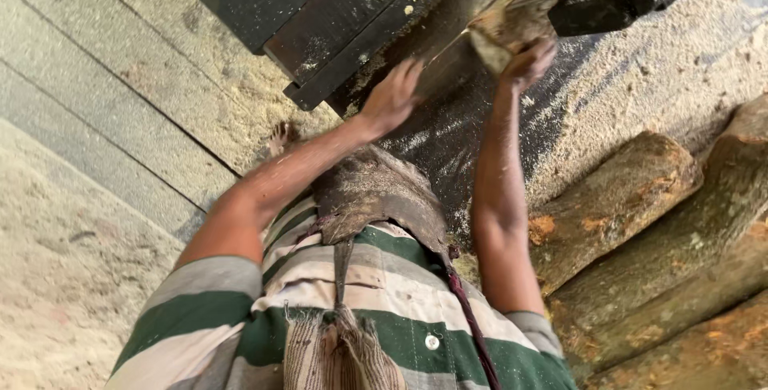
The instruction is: The person feeds wooden logs into a large industrial saw to cut them into smaller planks, using their hands to guide the wood and periodically clearing sawdust from the machine.
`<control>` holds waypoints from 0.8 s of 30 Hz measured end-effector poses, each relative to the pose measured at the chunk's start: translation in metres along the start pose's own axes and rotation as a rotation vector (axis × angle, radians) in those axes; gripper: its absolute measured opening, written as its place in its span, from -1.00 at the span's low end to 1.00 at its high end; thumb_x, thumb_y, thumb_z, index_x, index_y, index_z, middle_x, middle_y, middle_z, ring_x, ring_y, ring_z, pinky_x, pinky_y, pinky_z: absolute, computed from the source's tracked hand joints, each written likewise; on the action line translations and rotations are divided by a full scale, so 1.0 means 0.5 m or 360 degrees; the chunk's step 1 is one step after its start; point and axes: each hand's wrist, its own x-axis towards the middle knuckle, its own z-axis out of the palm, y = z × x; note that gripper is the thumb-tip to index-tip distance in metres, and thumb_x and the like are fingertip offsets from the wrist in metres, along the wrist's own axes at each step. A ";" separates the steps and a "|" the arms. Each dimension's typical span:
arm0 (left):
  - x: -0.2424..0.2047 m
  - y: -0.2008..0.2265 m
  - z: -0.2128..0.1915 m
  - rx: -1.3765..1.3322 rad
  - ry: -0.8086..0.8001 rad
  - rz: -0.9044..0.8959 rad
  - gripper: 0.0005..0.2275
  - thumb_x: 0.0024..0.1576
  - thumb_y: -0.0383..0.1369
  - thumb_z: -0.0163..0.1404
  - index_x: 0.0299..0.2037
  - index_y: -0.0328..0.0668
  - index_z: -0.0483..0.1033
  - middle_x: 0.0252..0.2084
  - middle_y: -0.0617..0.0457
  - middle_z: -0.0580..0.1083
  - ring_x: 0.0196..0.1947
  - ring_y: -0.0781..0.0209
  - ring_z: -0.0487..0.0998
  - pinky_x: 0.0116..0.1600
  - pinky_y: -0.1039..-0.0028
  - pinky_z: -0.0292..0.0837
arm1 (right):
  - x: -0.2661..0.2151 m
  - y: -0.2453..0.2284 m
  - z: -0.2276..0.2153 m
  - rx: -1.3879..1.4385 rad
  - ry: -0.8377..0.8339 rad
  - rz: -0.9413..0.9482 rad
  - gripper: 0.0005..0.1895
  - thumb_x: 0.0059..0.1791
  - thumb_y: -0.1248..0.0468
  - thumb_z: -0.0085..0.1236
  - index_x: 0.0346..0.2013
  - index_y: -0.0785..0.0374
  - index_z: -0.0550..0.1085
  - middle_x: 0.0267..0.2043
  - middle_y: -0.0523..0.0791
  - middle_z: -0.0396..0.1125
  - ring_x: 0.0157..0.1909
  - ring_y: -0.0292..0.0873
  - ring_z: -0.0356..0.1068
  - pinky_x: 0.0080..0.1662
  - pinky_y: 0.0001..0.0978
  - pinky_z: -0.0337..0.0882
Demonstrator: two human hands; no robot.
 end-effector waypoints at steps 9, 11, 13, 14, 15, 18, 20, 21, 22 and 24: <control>-0.238 -0.104 -0.016 0.0354 -0.0366 -0.0431 -0.58 0.32 -0.10 0.03 0.19 -0.30 0.45 0.17 -0.10 0.47 -0.06 0.01 0.61 -0.06 0.31 0.66 | 0.175 -0.050 -0.062 0.0288 0.0002 0.0210 -0.38 0.17 -0.12 -0.29 0.21 0.39 0.30 0.01 0.10 0.32 -0.22 -0.20 0.46 -0.28 -0.40 0.56; -0.265 -0.123 -0.024 0.0497 -0.0018 -0.0094 -0.60 0.28 -0.17 0.08 0.15 -0.35 0.47 0.07 -0.14 0.52 -0.06 -0.06 0.62 -0.03 0.26 0.62 | 0.201 -0.054 -0.106 0.0268 0.0117 0.0291 -0.41 0.18 -0.10 -0.26 0.19 0.36 0.31 -0.07 0.05 0.34 -0.30 -0.23 0.44 -0.35 -0.45 0.53; -0.287 -0.136 -0.047 0.0533 0.0220 0.0019 -0.61 0.26 -0.20 0.09 0.16 -0.35 0.48 0.10 -0.17 0.51 -0.04 -0.09 0.61 -0.02 0.24 0.61 | 0.193 -0.017 -0.156 0.0097 0.0206 0.0037 -0.45 0.22 -0.05 -0.23 0.25 0.36 0.30 -0.03 0.09 0.34 -0.20 -0.16 0.44 -0.25 -0.41 0.55; -0.306 -0.141 -0.058 0.0527 0.0455 0.0092 -0.62 0.24 -0.24 0.10 0.16 -0.35 0.48 0.13 -0.20 0.51 -0.03 -0.12 0.60 -0.01 0.22 0.60 | 0.157 0.002 -0.175 -0.0081 0.0255 -0.0175 -0.47 0.24 -0.03 -0.21 0.27 0.35 0.30 -0.01 0.11 0.34 -0.15 -0.12 0.45 -0.20 -0.39 0.56; -0.329 -0.145 -0.066 0.0576 0.0526 0.0044 -0.62 0.23 -0.24 0.11 0.17 -0.30 0.50 0.13 -0.19 0.51 -0.02 -0.14 0.59 0.02 0.18 0.57 | 0.103 0.022 -0.189 -0.0468 0.0377 -0.0609 -0.49 0.26 0.00 -0.20 0.30 0.35 0.29 0.02 0.12 0.34 -0.10 -0.09 0.45 -0.14 -0.37 0.57; -0.393 -0.159 -0.070 0.0433 0.0402 -0.0791 -0.66 0.23 -0.17 0.11 0.13 -0.15 0.52 0.03 -0.09 0.57 -0.17 0.01 0.63 -0.07 0.23 0.58 | -0.147 0.090 -0.218 -0.0370 0.0111 -0.0800 -0.32 0.28 0.00 -0.08 0.45 0.50 0.04 0.41 0.37 0.07 0.43 0.31 0.16 0.39 0.13 0.29; -0.452 -0.169 -0.057 0.0424 0.0372 -0.0852 -0.68 0.22 -0.16 0.13 0.08 -0.14 0.55 -0.03 -0.09 0.60 -0.19 0.05 0.64 -0.09 0.24 0.59 | -0.343 0.131 -0.265 -0.0510 -0.0473 -0.0488 -0.22 0.31 -0.01 -0.28 0.64 0.41 -0.22 0.73 0.12 -0.43 0.74 0.14 -0.43 0.61 0.11 -0.37; -0.476 -0.175 -0.050 0.0426 0.0357 -0.0796 -0.69 0.22 -0.15 0.14 0.05 -0.13 0.57 -0.05 -0.09 0.61 -0.20 0.07 0.65 -0.09 0.25 0.60 | -0.408 0.135 -0.295 -0.0497 -0.0464 -0.0467 -0.18 0.28 -0.06 -0.28 0.62 0.41 -0.24 0.71 0.13 -0.44 0.72 0.12 -0.46 0.60 0.08 -0.40; -0.481 -0.183 -0.049 0.0450 0.0379 -0.0675 -0.70 0.22 -0.14 0.15 0.03 -0.13 0.59 -0.08 -0.09 0.62 -0.21 0.09 0.66 -0.10 0.26 0.60 | -0.436 0.130 -0.307 -0.0476 -0.0444 -0.0458 -0.14 0.24 -0.11 -0.28 0.60 0.41 -0.25 0.69 0.14 -0.45 0.70 0.10 -0.49 0.58 0.05 -0.42; -0.501 -0.184 -0.037 0.0430 0.0374 -0.0515 -0.72 0.22 -0.12 0.17 -0.02 -0.11 0.62 -0.14 -0.09 0.65 -0.23 0.13 0.67 -0.12 0.27 0.62 | -0.461 0.134 -0.332 -0.0358 -0.0433 -0.0502 -0.10 0.19 -0.13 -0.20 0.57 0.42 -0.23 0.66 0.15 -0.42 0.67 0.13 -0.44 0.55 0.05 -0.38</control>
